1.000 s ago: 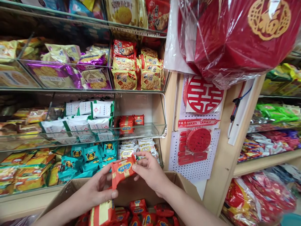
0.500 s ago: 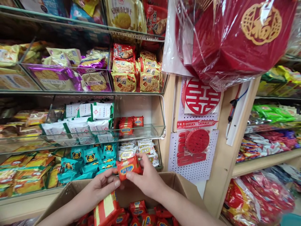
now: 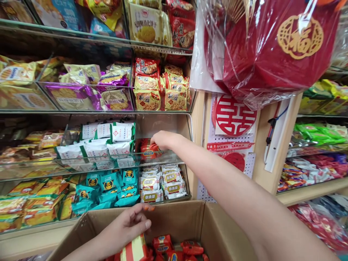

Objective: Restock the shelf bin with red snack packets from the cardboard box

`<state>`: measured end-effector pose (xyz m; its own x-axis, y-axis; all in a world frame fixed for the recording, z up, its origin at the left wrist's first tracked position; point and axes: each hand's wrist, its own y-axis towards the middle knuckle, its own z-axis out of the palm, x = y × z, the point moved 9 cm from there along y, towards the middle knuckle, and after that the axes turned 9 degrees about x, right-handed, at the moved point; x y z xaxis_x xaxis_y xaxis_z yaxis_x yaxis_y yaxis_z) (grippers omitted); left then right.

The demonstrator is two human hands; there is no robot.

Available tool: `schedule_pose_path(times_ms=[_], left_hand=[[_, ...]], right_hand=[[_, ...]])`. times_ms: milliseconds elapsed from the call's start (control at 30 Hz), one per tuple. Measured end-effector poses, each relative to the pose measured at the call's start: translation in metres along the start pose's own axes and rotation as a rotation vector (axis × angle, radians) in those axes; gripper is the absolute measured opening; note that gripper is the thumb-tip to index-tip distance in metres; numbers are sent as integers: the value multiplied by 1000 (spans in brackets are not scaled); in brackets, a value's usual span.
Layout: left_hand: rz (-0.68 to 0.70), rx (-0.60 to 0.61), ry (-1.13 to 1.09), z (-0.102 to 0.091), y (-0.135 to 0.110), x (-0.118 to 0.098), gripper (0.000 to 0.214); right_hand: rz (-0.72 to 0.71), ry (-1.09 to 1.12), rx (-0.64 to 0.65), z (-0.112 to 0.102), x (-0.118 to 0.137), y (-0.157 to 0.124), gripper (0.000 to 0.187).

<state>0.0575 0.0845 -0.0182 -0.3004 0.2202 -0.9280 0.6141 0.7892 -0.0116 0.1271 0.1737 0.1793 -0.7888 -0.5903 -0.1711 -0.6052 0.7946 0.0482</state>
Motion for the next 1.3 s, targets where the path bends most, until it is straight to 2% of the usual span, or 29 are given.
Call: schedule_pose_path(times_ms=[67,200,367,567,800,867,967,1033,1100,1133,1167,1233,1300], left_hand=[[-9,-4,11,0,0,2,37],[-13,-2,9,-2,-1,5,35],[-21,-16,-1,-4,-2,6,34],[-27,-9,-29,-2,1,9,32],[-33,-27,-31,-2,3,10,31],[-22,-33,-28,-3,4,11,31],[18,-77,-34,-7,3,8,32],[68,-156,-31,-16,1,1,31],[128,-293,-27,-32,-4,-9,28],[156,-372,-29,-41,-8,-13,27],[180,-444,-35,-50,-11,-17,25],[210,-532,-49,-62,-16,-20,24],[223,-551,-64,-66,-16,-20,22]], right_hand=[[31,-35,89,4,7,12,31],[47,-46,108,4,20,27,28],[23,4,-37,0,19,35,36],[15,57,-52,7,20,38,11],[34,205,-167,8,11,39,4],[47,263,-238,5,4,37,8],[97,318,-426,-9,-3,21,20],[94,371,-630,-21,0,-4,23],[27,469,-799,-23,13,-38,24],[-21,528,-827,-17,21,-53,25],[-60,586,-795,-5,31,-64,27],[-76,704,-606,34,48,-76,28],[-21,926,-385,85,56,-80,27]])
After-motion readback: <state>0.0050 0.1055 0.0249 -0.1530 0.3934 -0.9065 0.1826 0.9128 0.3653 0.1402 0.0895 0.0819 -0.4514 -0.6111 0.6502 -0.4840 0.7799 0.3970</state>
